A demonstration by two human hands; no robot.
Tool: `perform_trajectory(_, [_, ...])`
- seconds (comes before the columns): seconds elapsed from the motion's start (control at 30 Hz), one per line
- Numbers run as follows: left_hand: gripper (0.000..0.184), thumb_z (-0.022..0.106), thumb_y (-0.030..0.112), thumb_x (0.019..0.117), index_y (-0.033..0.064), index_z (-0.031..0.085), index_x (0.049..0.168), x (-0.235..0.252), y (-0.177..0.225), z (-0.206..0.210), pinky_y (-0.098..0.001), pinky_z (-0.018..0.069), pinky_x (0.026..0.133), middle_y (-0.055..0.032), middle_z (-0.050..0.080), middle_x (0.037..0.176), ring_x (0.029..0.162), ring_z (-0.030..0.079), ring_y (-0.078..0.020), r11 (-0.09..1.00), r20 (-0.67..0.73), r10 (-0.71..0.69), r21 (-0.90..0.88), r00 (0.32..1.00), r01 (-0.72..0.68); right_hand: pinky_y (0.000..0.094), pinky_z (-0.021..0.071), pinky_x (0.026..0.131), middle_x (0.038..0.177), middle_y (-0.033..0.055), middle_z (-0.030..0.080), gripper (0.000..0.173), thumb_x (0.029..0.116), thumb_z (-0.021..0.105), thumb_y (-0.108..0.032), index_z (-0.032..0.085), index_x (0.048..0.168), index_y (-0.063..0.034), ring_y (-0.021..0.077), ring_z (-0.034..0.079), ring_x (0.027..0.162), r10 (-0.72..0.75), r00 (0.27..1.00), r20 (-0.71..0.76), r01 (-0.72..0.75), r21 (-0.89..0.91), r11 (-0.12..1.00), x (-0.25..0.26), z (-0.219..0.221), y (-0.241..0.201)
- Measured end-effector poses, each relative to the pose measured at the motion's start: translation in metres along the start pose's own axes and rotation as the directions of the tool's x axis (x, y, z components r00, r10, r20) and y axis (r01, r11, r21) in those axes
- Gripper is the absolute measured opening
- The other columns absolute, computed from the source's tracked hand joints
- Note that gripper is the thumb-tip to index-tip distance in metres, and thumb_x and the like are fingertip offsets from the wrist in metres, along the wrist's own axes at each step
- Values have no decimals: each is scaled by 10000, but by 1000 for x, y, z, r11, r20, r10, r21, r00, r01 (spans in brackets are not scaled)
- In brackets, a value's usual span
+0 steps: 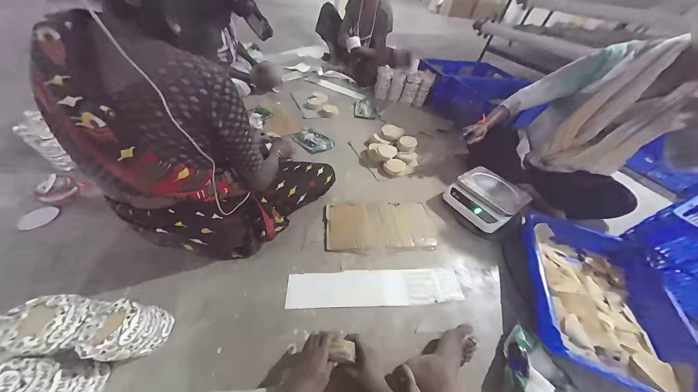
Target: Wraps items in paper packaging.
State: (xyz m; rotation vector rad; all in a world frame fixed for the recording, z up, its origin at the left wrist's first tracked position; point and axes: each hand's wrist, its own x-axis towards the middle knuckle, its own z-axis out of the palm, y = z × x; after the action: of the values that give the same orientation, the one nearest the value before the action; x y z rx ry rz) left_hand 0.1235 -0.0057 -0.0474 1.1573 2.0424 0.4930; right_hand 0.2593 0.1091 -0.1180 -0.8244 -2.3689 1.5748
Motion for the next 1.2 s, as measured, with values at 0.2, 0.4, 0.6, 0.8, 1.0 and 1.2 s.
perform_trajectory(0.2, [613, 811, 81, 820, -29, 554, 1365, -11, -4, -13, -507, 422, 1143, -244, 617, 1322, 1277, 578, -373, 958, -139, 15, -283, 990, -54, 477, 566, 934, 1083, 207, 734, 444, 727, 857, -58, 710, 1129, 62, 302, 716, 1009, -264, 957, -122, 270, 36, 962, -5, -23, -25])
perform_trajectory(0.4, [652, 745, 271, 941, 8, 471, 1472, 14, -8, 5, -525, 440, 1118, -253, 560, 1417, 1319, 553, -354, 728, -13, -267, -658, 964, 193, 408, 606, 840, 1059, 191, 719, 687, 820, 778, -84, 432, 1396, 59, 228, 726, 918, 135, 988, -81, -88, 426, 900, -1, -15, -15])
perform_trajectory(0.6, [561, 620, 152, 1024, 16, 367, 1505, -4, 22, 18, -474, 504, 1029, -244, 546, 1407, 1237, 594, -314, 317, -10, -407, -939, 913, 131, 571, 459, 1065, 1438, 285, 541, 503, 884, 793, -214, 661, 1314, 11, 446, 547, 1304, 221, 931, -290, -260, -102, 960, -21, -22, -86])
perform_trajectory(0.8, [529, 635, 87, 999, -13, 423, 1474, -20, 32, 21, -425, 489, 1018, -209, 572, 1373, 1204, 585, -258, 197, -46, -375, -980, 926, 31, 546, 536, 933, 1093, 212, 718, 447, 853, 827, -199, 678, 1208, 29, 352, 694, 1022, 264, 917, -298, -317, -145, 937, -32, -28, -107])
perform_trajectory(1.0, [721, 140, 545, 1096, 11, 510, 1409, -22, 26, 23, -501, 515, 974, -204, 630, 1282, 1147, 629, -290, -38, 77, -304, -997, 949, 69, 386, 553, 901, 1076, 172, 714, 352, 917, 741, -64, 652, 1238, 50, 204, 685, 956, 310, 945, -107, -299, 103, 949, -46, -54, -148])
perform_trajectory(1.2, [777, 173, 649, 1055, 35, 560, 1332, -30, 29, 13, -532, 561, 824, -182, 682, 1097, 970, 676, -300, -175, 182, -242, -974, 953, 141, 447, 570, 856, 979, 136, 737, 172, 775, 741, -47, 806, 935, -42, 319, 691, 961, -556, 785, -271, 343, -557, 756, -58, -44, -143])
